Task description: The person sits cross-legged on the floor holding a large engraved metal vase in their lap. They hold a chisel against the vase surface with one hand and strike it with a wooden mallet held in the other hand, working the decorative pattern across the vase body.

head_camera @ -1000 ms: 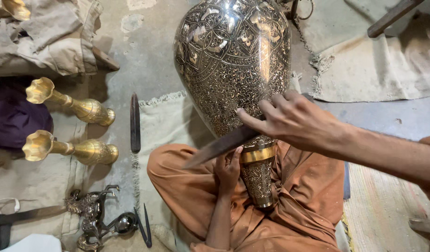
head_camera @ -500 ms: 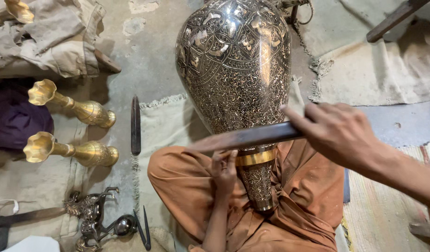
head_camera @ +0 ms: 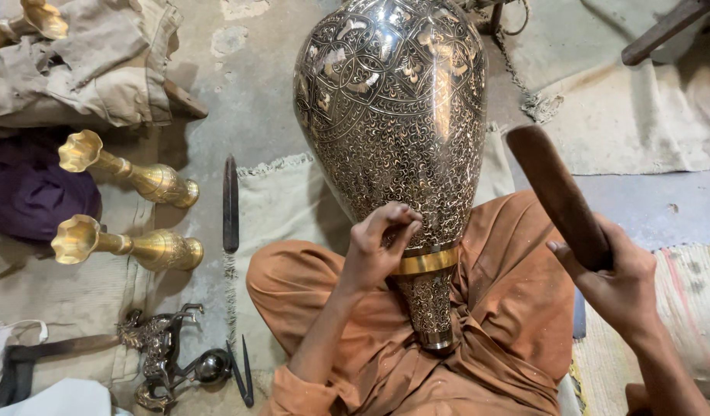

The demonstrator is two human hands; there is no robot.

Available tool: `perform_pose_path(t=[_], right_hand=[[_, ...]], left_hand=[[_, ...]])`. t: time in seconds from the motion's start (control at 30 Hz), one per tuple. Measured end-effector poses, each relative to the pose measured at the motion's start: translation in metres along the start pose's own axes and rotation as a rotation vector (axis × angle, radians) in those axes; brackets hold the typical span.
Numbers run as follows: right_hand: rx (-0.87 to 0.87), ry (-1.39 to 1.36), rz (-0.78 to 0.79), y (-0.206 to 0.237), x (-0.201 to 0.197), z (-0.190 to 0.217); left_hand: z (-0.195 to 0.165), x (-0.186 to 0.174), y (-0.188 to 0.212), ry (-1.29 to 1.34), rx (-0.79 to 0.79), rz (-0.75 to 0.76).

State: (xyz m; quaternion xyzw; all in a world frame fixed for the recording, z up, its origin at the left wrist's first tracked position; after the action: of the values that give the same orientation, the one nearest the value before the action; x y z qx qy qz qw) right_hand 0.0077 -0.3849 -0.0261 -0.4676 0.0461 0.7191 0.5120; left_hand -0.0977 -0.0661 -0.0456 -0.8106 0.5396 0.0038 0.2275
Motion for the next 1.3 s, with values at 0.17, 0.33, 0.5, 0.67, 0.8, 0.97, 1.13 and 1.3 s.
perform_pose_path(t=[0.17,0.33,0.5,0.67,0.8,0.97,1.13,1.3], right_hand=[[-0.053,0.075,0.001,-0.001,-0.001,-0.002],[-0.215,0.211,0.031,-0.015,-0.002,-0.006],[-0.416,0.445,0.055,-0.030,0.000,-0.007],[-0.490,0.678,0.139,-0.040,-0.006,-0.010],[-0.330,0.213,-0.058,-0.043,-0.008,-0.008],[-0.439,0.752,0.217,-0.051,0.014,0.011],[-0.389,0.387,0.072,-0.063,0.013,0.020],[-0.296,0.098,0.033,-0.065,0.015,0.010]], left_hand=[[0.012,-0.001,-0.027,-0.346,-0.109,0.165],[0.013,0.002,-0.034,-0.306,0.125,0.199],[0.014,0.001,-0.038,-0.270,0.066,0.243],[0.011,0.000,-0.036,-0.301,0.045,0.205],[0.012,0.000,-0.035,-0.289,0.066,0.190],[0.014,-0.002,-0.038,-0.272,0.086,0.181],[0.016,-0.004,-0.041,-0.261,0.067,0.209],[0.020,-0.003,-0.044,-0.328,0.064,0.267]])
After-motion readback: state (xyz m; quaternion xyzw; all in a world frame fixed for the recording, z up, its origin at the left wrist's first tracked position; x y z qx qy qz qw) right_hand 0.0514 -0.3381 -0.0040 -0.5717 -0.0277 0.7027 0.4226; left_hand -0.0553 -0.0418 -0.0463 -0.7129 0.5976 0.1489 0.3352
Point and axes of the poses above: each hand's wrist, its own y-axis away from the middle knuckle, its own x-axis out of the palm, z = x × y, the point moved 2 cm from there along -y, towards the middle knuckle, and after that the axes turned 13 degrees about -x, right-handed, at the moved point
